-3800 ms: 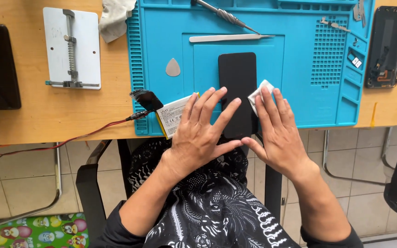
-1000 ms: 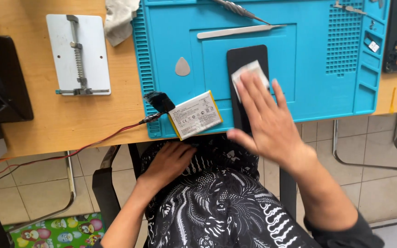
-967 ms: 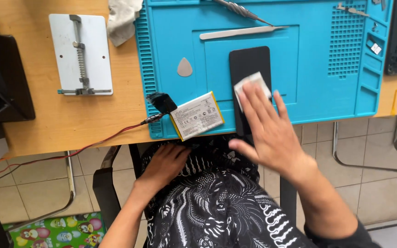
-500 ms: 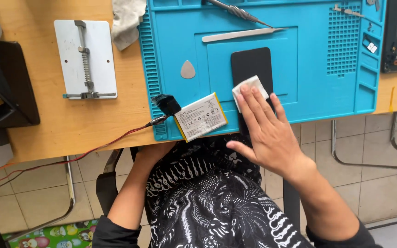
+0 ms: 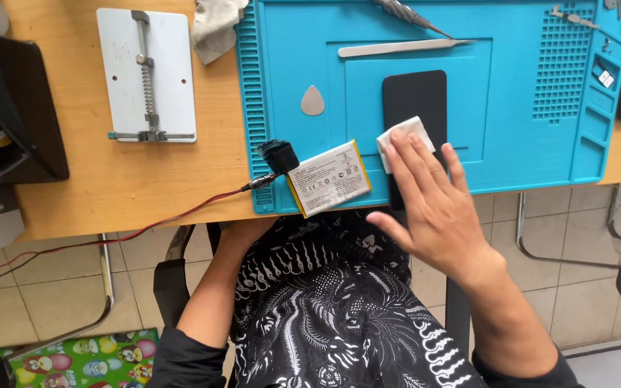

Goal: The person cleans a black smartphone by spraying a cleaning solution onto a white wipe and wiping the phone's screen and edges. The person uses tweezers to assist in cleaning the edges and corners of the device.

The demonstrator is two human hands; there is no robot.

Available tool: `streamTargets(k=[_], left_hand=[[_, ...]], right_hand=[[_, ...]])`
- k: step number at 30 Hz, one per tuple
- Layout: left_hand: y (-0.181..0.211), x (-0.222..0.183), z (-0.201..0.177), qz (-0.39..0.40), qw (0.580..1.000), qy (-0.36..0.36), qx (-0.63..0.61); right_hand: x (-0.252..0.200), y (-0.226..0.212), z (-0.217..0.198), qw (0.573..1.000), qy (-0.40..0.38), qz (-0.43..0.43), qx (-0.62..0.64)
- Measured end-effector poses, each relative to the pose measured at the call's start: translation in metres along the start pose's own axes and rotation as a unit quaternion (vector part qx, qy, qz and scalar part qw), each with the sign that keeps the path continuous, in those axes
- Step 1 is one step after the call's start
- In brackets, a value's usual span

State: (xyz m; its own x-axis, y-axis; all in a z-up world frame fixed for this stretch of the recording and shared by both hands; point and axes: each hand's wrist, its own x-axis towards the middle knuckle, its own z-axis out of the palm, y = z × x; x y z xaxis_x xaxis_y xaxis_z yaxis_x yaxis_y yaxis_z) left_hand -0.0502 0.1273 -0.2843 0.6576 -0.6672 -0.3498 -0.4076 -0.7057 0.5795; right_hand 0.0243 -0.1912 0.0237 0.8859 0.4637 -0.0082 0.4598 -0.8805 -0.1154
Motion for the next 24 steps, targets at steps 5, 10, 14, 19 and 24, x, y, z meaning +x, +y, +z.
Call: streamTargets(k=[5,10,14,19,24], left_hand=[[-0.006,0.014,-0.003,0.005,1.0,-0.005,-0.023],[-0.011,0.016,-0.007,-0.007,0.999,-0.002,-0.05],[-0.012,0.018,-0.003,-0.016,0.997,-0.004,-0.075],[-0.014,0.016,-0.001,-0.025,0.994,-0.009,-0.101],[-0.014,0.022,0.005,-0.029,0.992,-0.012,-0.125]], right_hand=[[0.049,0.032,-0.007,0.982,0.132,-0.064,0.116],[0.082,0.05,0.003,0.969,0.197,-0.094,0.113],[0.069,0.047,0.007,0.973,0.192,-0.084,0.092],[0.082,0.057,0.008,0.975,0.182,-0.091,0.09],[0.086,0.05,-0.002,0.976,0.169,-0.098,0.098]])
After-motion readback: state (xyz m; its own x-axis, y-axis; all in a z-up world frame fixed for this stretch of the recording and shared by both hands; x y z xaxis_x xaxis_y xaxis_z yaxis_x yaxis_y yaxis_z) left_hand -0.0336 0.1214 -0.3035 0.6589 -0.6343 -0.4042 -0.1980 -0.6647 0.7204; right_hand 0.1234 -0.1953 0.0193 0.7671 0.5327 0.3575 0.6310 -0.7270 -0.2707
